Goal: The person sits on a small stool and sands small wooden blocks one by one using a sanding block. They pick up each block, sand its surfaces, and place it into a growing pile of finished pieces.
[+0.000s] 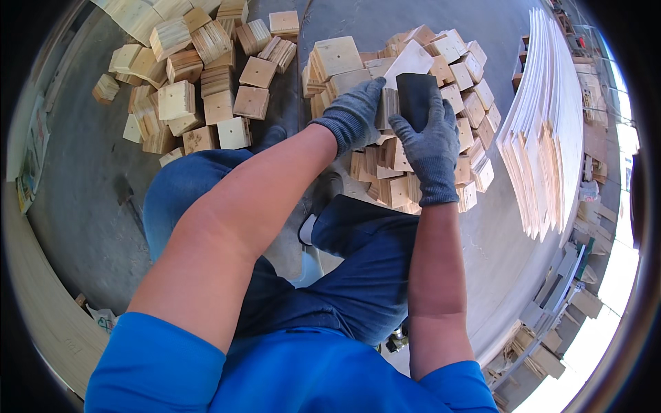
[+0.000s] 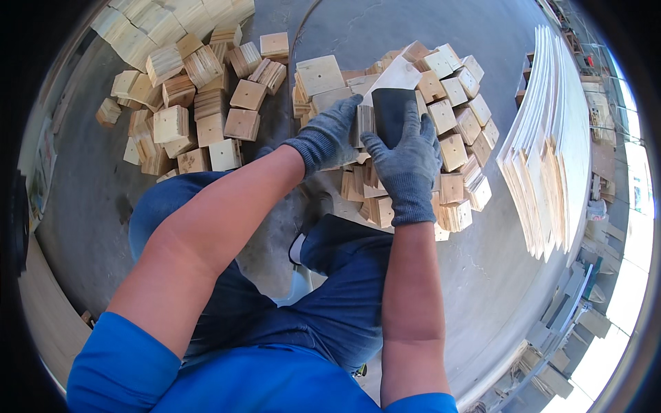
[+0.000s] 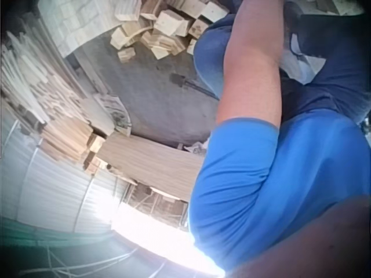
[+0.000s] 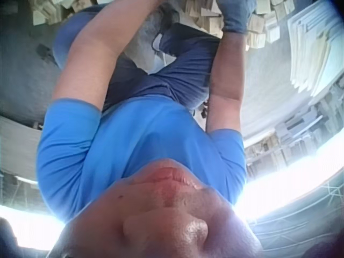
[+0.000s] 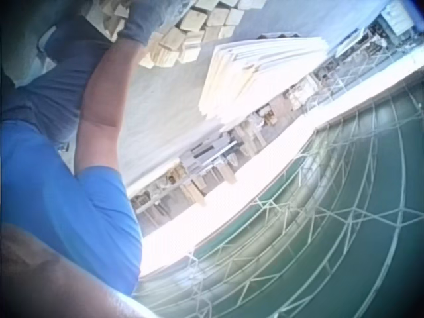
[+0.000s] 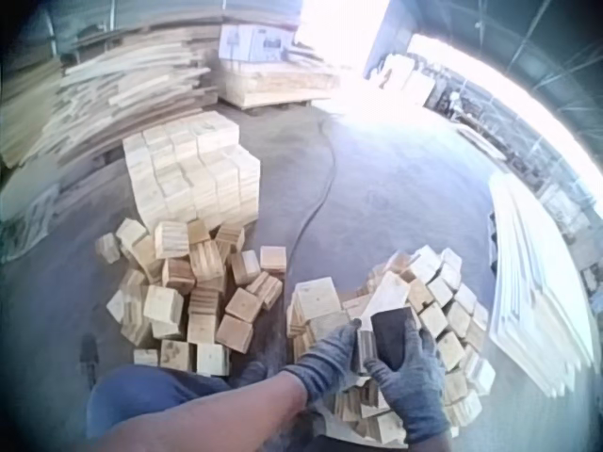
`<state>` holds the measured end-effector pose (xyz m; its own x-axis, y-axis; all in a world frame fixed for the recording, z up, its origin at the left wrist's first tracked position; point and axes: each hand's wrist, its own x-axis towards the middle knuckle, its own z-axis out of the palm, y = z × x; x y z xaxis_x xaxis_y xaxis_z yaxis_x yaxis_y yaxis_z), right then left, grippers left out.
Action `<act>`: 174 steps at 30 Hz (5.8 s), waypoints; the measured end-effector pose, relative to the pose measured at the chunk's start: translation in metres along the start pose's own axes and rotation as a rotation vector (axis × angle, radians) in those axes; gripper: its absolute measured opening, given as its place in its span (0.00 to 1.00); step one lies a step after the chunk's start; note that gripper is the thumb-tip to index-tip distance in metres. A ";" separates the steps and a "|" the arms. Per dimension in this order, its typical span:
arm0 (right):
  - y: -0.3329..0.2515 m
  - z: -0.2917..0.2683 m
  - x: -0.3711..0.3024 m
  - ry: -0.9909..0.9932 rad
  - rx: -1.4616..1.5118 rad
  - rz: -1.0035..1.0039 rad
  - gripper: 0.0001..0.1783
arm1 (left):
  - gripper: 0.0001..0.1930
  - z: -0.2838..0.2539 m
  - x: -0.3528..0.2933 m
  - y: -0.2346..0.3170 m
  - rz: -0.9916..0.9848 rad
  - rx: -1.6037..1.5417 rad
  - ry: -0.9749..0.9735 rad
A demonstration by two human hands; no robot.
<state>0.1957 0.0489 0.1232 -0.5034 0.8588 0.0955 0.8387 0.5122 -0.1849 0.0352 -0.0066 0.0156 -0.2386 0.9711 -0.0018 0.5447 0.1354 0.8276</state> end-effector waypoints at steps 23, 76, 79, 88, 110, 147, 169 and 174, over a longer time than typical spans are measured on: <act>-0.002 -0.059 -0.118 -0.396 1.071 -0.024 0.37 | 0.13 -0.050 -0.153 0.132 0.363 0.737 -0.852; 0.003 -0.047 -0.100 -0.519 0.941 0.034 0.26 | 0.13 -0.033 -0.129 0.119 0.298 0.667 -0.940; 0.005 -0.045 -0.100 -0.468 0.941 0.077 0.26 | 0.13 -0.034 -0.131 0.116 0.328 0.661 -0.880; 0.012 -0.049 -0.099 -0.192 1.013 0.225 0.24 | 0.20 -0.072 -0.098 0.128 0.047 0.712 -0.751; 0.018 -0.014 -0.003 -0.007 0.151 -0.021 0.56 | 0.63 -0.028 -0.013 0.043 -0.138 0.150 -0.032; 0.074 -0.025 -0.037 0.040 0.449 0.243 0.50 | 0.45 0.000 -0.003 0.005 -0.120 -0.181 -0.049; 0.102 -0.022 -0.052 0.035 0.632 0.370 0.48 | 0.40 -0.006 -0.015 0.022 0.356 0.241 0.278; 0.098 -0.023 -0.045 -0.007 0.557 0.335 0.50 | 0.43 0.006 -0.040 0.008 0.462 0.261 0.237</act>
<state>0.3056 0.0608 0.1236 -0.2360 0.9698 -0.0613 0.7181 0.1315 -0.6835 0.0539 -0.0429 0.0187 -0.0862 0.8746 0.4771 0.8082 -0.2186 0.5469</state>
